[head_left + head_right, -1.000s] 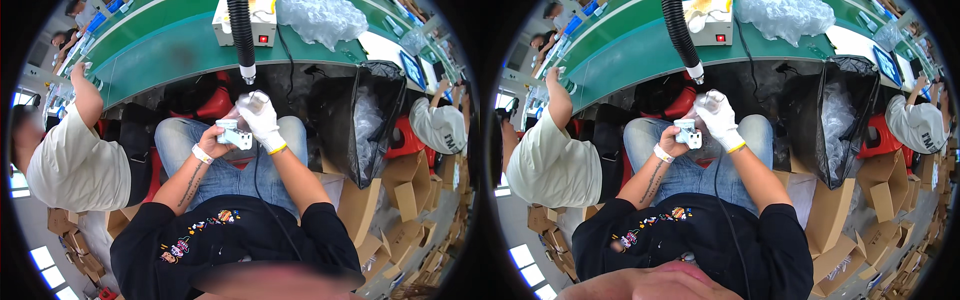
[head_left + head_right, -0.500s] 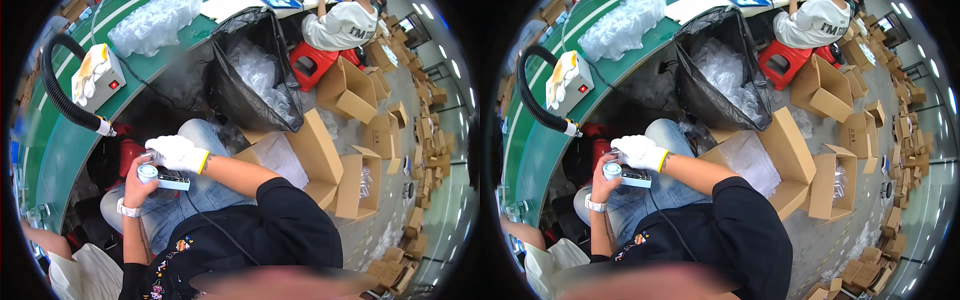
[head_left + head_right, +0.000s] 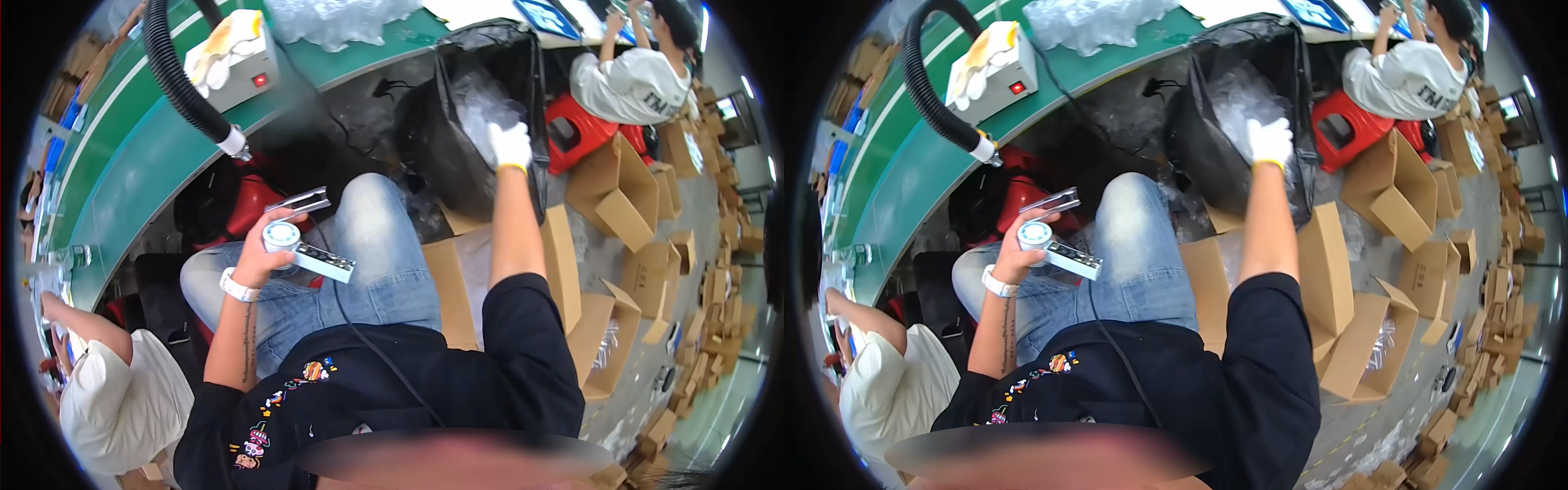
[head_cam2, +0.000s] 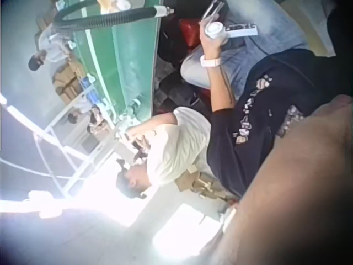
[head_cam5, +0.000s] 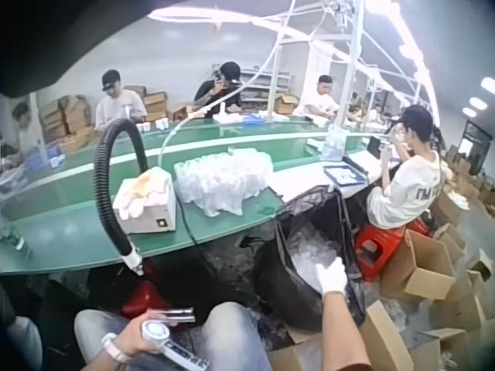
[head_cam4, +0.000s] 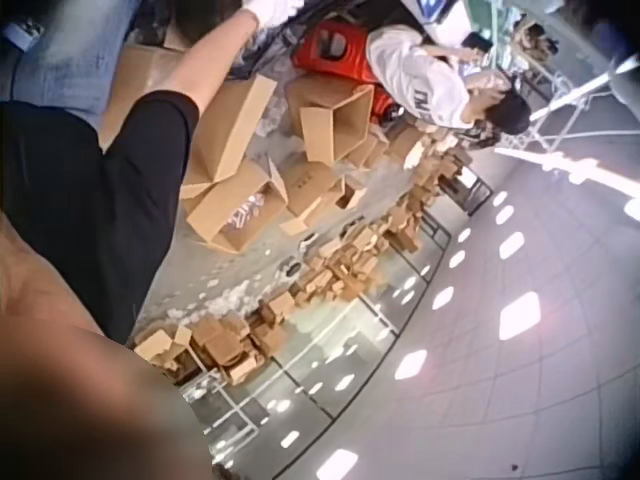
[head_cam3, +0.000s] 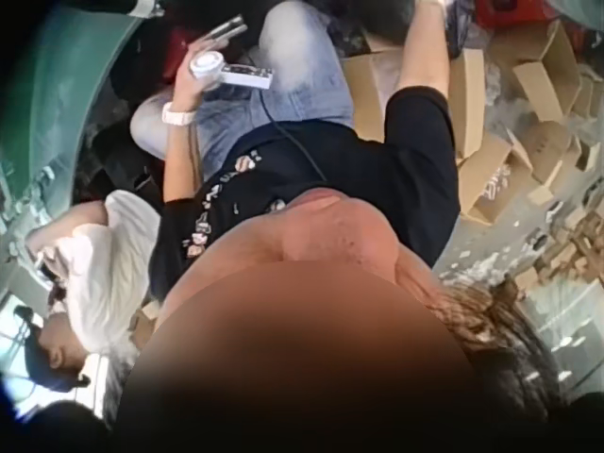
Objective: Manually assembling small white cylindrical electronic components and pins on an assembly line.
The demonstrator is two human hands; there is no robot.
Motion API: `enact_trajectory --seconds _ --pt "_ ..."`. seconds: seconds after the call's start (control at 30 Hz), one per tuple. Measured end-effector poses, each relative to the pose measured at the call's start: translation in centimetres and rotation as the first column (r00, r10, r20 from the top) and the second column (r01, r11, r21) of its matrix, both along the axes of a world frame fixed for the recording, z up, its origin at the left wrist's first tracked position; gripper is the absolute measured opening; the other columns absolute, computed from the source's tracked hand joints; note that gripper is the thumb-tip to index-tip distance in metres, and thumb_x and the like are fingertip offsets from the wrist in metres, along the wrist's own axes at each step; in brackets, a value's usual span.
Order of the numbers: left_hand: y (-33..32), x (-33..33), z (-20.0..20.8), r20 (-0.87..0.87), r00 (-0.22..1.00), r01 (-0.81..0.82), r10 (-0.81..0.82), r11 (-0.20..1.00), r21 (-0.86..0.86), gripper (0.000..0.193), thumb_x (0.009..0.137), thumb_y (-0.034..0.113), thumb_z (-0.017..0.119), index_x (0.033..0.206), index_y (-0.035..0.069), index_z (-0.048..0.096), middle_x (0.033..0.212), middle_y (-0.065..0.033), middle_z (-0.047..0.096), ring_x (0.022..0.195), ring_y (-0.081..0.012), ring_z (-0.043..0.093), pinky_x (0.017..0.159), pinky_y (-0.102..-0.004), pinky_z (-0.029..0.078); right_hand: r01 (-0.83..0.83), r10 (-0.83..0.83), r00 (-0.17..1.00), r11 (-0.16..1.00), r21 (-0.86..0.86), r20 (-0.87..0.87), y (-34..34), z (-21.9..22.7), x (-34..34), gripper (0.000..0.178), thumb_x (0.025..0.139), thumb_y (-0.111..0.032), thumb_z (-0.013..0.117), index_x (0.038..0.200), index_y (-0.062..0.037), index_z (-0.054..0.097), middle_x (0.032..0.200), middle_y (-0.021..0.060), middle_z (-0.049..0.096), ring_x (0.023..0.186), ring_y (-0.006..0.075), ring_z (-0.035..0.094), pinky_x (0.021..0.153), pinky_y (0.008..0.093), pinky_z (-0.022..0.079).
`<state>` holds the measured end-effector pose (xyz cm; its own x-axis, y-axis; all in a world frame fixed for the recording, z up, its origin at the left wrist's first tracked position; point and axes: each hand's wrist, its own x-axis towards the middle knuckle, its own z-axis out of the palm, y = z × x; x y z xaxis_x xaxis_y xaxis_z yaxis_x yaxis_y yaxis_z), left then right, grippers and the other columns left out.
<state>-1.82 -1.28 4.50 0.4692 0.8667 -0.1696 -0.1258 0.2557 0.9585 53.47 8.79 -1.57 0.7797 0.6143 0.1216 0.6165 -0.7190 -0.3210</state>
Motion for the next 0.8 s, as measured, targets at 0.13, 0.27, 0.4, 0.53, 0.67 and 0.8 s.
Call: enact_trajectory --seconds 0.13,0.27,0.4,0.53,0.67,0.8 --pt "-2.4 -2.0 -0.4 0.114 0.985 -0.126 0.131 0.991 -0.055 0.082 0.068 0.018 0.087 0.141 0.005 0.052 0.139 -0.0171 0.062 0.111 -0.0169 0.064 0.099 -0.0330 0.050 -0.342 0.350 0.937 0.893 -0.292 -0.028 -2.0 0.7 -1.6 0.042 0.099 -0.036 0.056 0.123 -0.0024 0.061 0.126 0.0235 0.066 0.110 0.0399 0.066 0.093 0.0452 0.054" --pt "-0.1 -0.2 -0.5 0.227 0.968 -0.084 0.105 0.991 -0.100 0.082 0.069 0.014 0.085 0.143 0.006 0.050 0.144 -0.0172 0.058 0.110 -0.0171 0.064 0.100 -0.0336 0.051 -0.380 0.534 0.844 0.658 0.650 -0.047 -6.9 -4.2 0.9 0.037 0.100 -0.020 0.064 0.130 -0.0005 0.061 0.120 0.0179 0.071 0.105 0.0320 0.070 0.096 0.0401 0.054" --pt "-0.3 -0.9 -0.4 0.279 0.960 0.008 0.023 0.994 -0.108 0.085 0.069 0.014 0.086 0.145 0.006 0.047 0.147 -0.0169 0.055 0.111 -0.0171 0.063 0.100 -0.0340 0.051 -0.158 0.444 0.857 0.712 0.684 -0.264 -6.1 0.9 -6.1 0.035 0.095 -0.008 0.067 0.129 -0.0012 0.061 0.125 0.0132 0.066 0.114 0.0211 0.063 0.098 0.0338 0.053" --pt "-1.0 -1.1 0.1 0.293 0.955 -0.020 0.045 0.996 -0.088 0.088 0.070 0.015 0.085 0.148 0.006 0.044 0.148 -0.0167 0.054 0.111 -0.0171 0.063 0.099 -0.0345 0.051 -0.009 0.850 0.310 0.450 0.893 -0.425 -8.1 5.9 -22.5 0.058 0.088 0.000 0.074 0.140 0.0002 0.049 0.122 0.0108 0.061 0.115 0.0229 0.061 0.096 0.0359 0.055" --pt "-2.3 0.6 0.1 0.443 0.883 -0.055 0.156 0.971 -0.232 0.091 0.070 0.015 0.086 0.149 0.006 0.043 0.146 -0.0172 0.055 0.111 -0.0178 0.064 0.099 -0.0347 0.051 -0.304 0.601 -0.412 0.617 0.726 -0.684 -7.8 4.0 -32.5 0.070 0.089 -0.016 0.077 0.148 -0.0026 0.042 0.132 0.0138 0.059 0.123 0.0223 0.057 0.106 0.0377 0.047" --pt "-4.5 0.1 -0.9 0.314 0.932 -0.153 0.181 0.982 -0.112 0.098 0.069 0.018 0.086 0.154 0.007 0.037 0.144 -0.0168 0.057 0.104 -0.0231 0.068 0.094 -0.0368 0.056 -0.146 0.421 -0.662 0.739 0.657 -0.620 -4.5 5.9 -39.6 0.063 0.090 -0.016 0.074 0.145 -0.0058 0.044 0.125 0.0155 0.061 0.100 0.0236 0.066 0.090 0.0391 0.055"
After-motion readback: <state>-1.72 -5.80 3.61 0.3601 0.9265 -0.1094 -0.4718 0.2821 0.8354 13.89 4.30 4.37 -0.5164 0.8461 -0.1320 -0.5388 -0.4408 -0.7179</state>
